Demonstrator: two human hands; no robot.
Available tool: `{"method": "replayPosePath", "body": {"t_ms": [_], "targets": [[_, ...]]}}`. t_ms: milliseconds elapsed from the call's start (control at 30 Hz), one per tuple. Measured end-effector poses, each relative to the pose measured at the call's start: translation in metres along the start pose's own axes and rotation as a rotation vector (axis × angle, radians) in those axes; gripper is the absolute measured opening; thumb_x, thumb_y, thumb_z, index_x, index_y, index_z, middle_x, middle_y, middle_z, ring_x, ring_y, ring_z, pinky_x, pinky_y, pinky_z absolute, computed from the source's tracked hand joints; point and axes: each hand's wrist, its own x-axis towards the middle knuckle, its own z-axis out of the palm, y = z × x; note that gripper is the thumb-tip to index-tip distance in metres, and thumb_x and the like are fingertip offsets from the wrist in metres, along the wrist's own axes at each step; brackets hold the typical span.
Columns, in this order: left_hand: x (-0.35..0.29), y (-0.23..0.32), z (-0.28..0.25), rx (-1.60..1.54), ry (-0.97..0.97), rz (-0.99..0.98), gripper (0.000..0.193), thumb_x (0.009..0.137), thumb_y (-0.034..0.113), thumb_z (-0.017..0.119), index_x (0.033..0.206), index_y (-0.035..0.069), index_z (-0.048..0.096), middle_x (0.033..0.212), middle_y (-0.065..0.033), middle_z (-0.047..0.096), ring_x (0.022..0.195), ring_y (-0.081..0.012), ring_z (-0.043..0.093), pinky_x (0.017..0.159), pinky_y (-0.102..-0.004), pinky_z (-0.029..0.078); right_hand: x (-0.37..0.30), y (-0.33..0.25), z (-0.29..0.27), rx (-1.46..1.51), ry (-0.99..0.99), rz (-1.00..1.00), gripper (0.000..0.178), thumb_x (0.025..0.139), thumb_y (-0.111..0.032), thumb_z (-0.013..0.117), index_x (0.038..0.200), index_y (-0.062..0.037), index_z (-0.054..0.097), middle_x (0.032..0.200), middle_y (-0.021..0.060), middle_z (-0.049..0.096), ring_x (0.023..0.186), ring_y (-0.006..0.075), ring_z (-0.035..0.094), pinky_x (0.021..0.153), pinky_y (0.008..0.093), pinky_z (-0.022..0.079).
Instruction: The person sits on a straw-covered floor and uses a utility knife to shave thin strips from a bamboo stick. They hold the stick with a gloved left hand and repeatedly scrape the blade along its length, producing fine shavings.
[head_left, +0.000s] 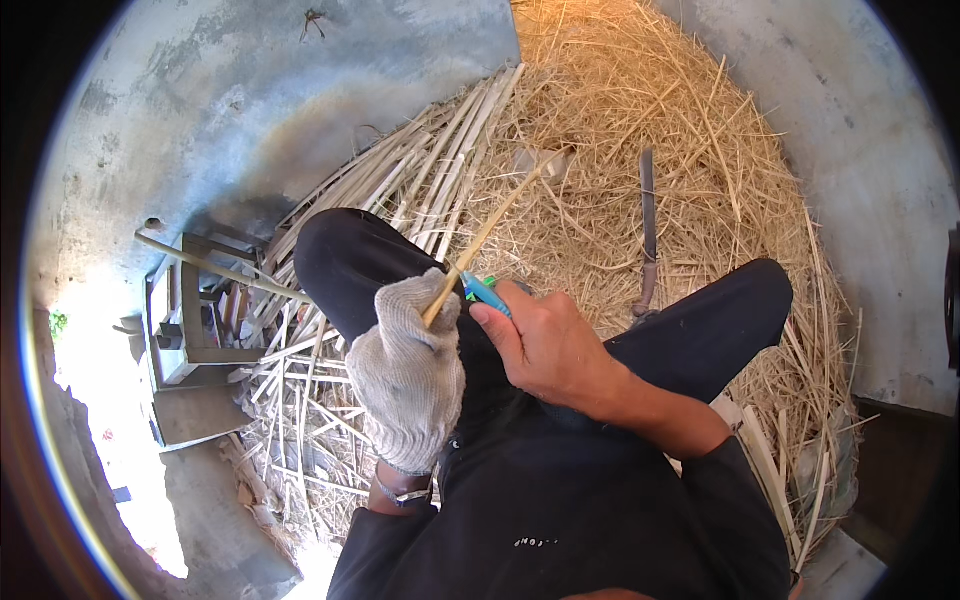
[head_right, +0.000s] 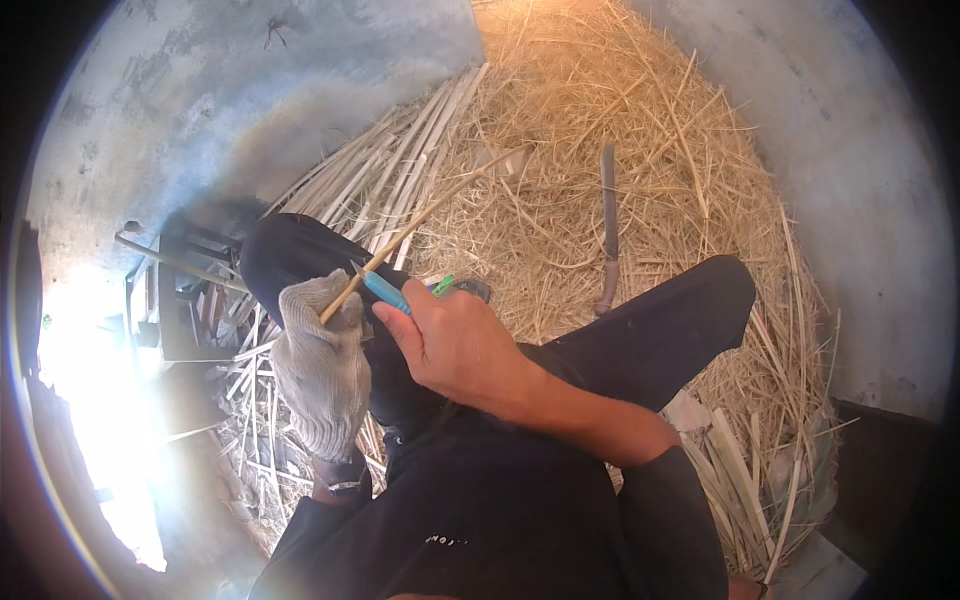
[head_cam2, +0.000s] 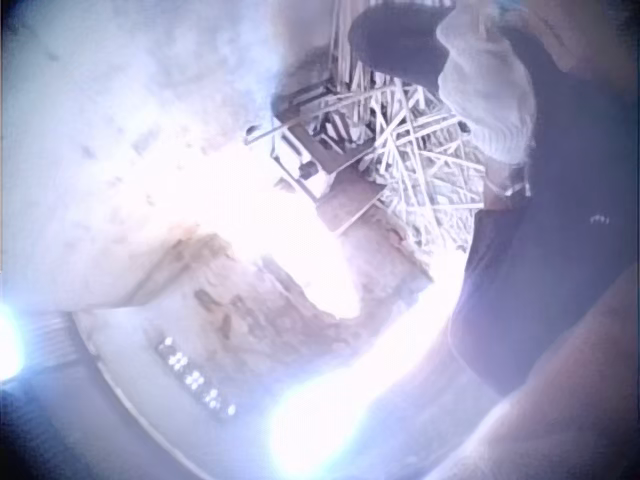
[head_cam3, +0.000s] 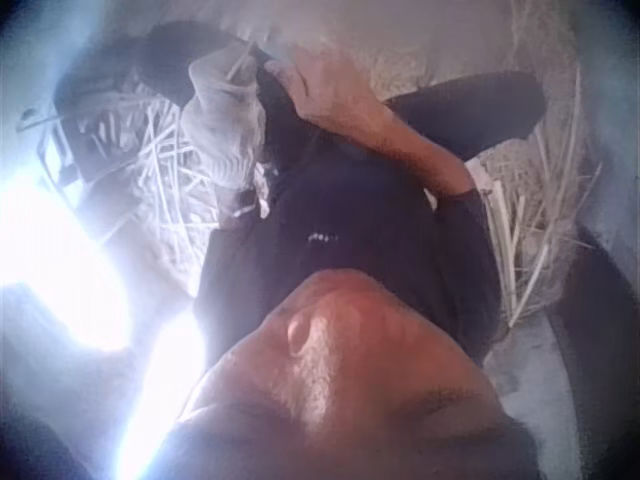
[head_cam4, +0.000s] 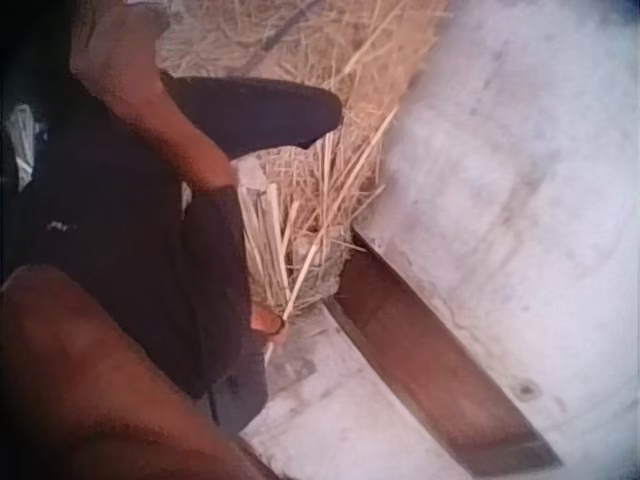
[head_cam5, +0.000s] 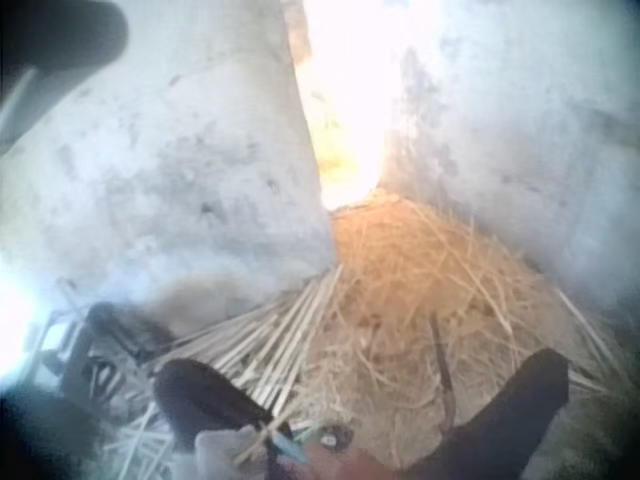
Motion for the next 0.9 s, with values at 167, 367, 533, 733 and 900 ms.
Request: {"method": "replayPosePath", "body": {"t_ms": [167, 367, 533, 733, 900], "targets": [[0.007, 0.019, -0.003, 0.007, -0.045, -0.251, 0.017, 0.095, 0.009, 0.068, 0.109, 0.001, 0.062, 0.087, -0.0115, 0.070, 0.070, -0.0173, 0.069, 0.066, -0.0320, 0.054, 0.007, 0.015, 0.002, -0.051, -0.012, 0.062, 0.032, 0.101, -0.026, 0.058, 0.086, 0.0018, 0.059, 0.056, 0.0240, 0.057, 0.054, 0.0452, 0.061, 0.049, 0.0509, 0.047], [0.009, 0.014, -0.005, 0.000, -0.072, -0.174, 0.017, 0.094, 0.007, 0.068, 0.109, 0.000, 0.062, 0.088, -0.0127, 0.070, 0.066, -0.0162, 0.069, 0.063, -0.0305, 0.054, 0.011, 0.045, 0.011, -0.126, 0.022, 0.111, 0.029, 0.101, -0.024, 0.058, 0.088, 0.0014, 0.060, 0.060, 0.0235, 0.058, 0.055, 0.0448, 0.060, 0.051, 0.0506, 0.046], [0.005, 0.003, 0.000, -0.050, -0.047, -0.207, 0.023, 0.089, 0.009, 0.074, 0.109, 0.008, 0.064, 0.090, -0.0121, 0.073, 0.075, -0.0307, 0.073, 0.066, -0.0364, 0.055, 0.009, 0.011, 0.001, -0.035, -0.029, -0.003, 0.029, 0.100, -0.025, 0.061, 0.086, 0.0004, 0.058, 0.059, 0.0221, 0.057, 0.052, 0.0443, 0.057, 0.049, 0.0493, 0.044], [0.015, -0.006, -0.011, 0.084, -0.020, -0.205, 0.020, 0.098, 0.012, 0.065, 0.115, 0.002, 0.059, 0.085, -0.0118, 0.070, 0.065, -0.0180, 0.069, 0.061, -0.0315, 0.055, 0.026, 0.003, 0.017, -0.050, -0.028, -0.053, 0.031, 0.099, -0.026, 0.062, 0.084, -0.0004, 0.056, 0.054, 0.0211, 0.055, 0.048, 0.0426, 0.057, 0.045, 0.0476, 0.042], [0.011, -0.002, -0.017, 0.091, -0.076, -0.300, 0.019, 0.099, 0.013, 0.064, 0.114, 0.004, 0.059, 0.079, -0.0107, 0.069, 0.065, -0.0190, 0.069, 0.061, -0.0323, 0.054, 0.018, 0.009, 0.024, -0.143, 0.030, -0.134, 0.031, 0.099, -0.027, 0.062, 0.084, 0.0000, 0.058, 0.054, 0.0213, 0.055, 0.048, 0.0429, 0.057, 0.045, 0.0483, 0.044]]}}
